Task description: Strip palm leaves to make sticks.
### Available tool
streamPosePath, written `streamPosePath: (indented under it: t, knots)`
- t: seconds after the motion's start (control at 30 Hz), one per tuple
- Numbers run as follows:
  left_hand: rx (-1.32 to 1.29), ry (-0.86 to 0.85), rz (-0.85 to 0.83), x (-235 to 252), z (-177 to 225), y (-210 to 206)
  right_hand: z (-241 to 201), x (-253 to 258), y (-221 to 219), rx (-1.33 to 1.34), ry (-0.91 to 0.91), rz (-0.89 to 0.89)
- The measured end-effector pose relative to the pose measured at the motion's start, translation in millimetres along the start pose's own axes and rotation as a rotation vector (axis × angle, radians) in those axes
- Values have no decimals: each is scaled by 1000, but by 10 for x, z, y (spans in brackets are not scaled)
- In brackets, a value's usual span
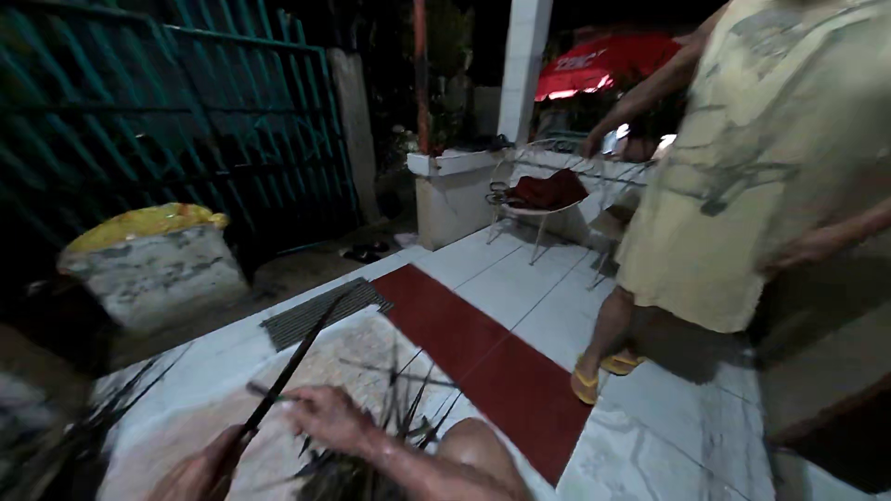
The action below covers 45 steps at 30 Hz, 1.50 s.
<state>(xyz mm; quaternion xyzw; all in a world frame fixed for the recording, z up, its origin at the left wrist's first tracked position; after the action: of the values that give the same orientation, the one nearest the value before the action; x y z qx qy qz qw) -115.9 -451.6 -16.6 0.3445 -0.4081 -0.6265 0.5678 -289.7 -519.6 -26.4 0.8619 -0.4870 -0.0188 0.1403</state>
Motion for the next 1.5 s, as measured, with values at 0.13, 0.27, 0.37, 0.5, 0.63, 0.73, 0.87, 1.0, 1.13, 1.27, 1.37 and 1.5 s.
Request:
streamPosePath:
  t: [0.13, 0.27, 0.37, 0.5, 0.63, 0.73, 0.87, 1.0, 1.13, 1.27, 1.37, 1.5]
  knots:
    - [106, 148, 16, -55, -50, 39, 45, -14, -112, -15, -107, -29]
    - [192, 200, -41, -20, -172, 14, 115, 18, -161, -100, -130, -90]
    - [241, 219, -49, -42, -169, 28, 167, 11, -199, -128, -113, -115]
    - [301, 207, -48, -44, -132, 31, 226, -5, -244, -146, -110, -125]
    - [330, 198, -56, -47, -76, 42, 254, 3, -270, -150, -115, -123]
    - [324, 174, -50, -47, -75, 21, 255, -1, -296, -132, -90, -127]
    - [337, 153, -58, -29, -56, -12, 299, 5, -310, -90, -95, -132]
    - [332, 121, -69, 8, -33, -41, 316, 1, -287, -95, -113, -135]
    - [235, 121, -54, 14, -64, -65, 284, -28, -320, -117, -123, -142]
    - [219, 117, 21, -53, 2, 0, 255, -71, -367, -78, -135, -105]
    - [261, 139, 26, -11, 70, 15, 275, -100, -322, -69, -135, -89]
    - [290, 126, 81, 25, -12, -20, 242, -109, -346, -69, -98, -121]
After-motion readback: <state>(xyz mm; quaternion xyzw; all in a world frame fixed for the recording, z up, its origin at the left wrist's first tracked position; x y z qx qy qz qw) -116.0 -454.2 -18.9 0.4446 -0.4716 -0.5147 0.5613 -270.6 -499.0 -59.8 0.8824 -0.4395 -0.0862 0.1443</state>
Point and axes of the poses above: each hand's wrist, its own x-axis towards the middle knuckle, its own y-axis out of the back of the hand, z = x × y, the point moved 6 cm from there along x, towards the middle knuckle, and after that the axes turned 4 degrees about -y, right-handed, at the moved point
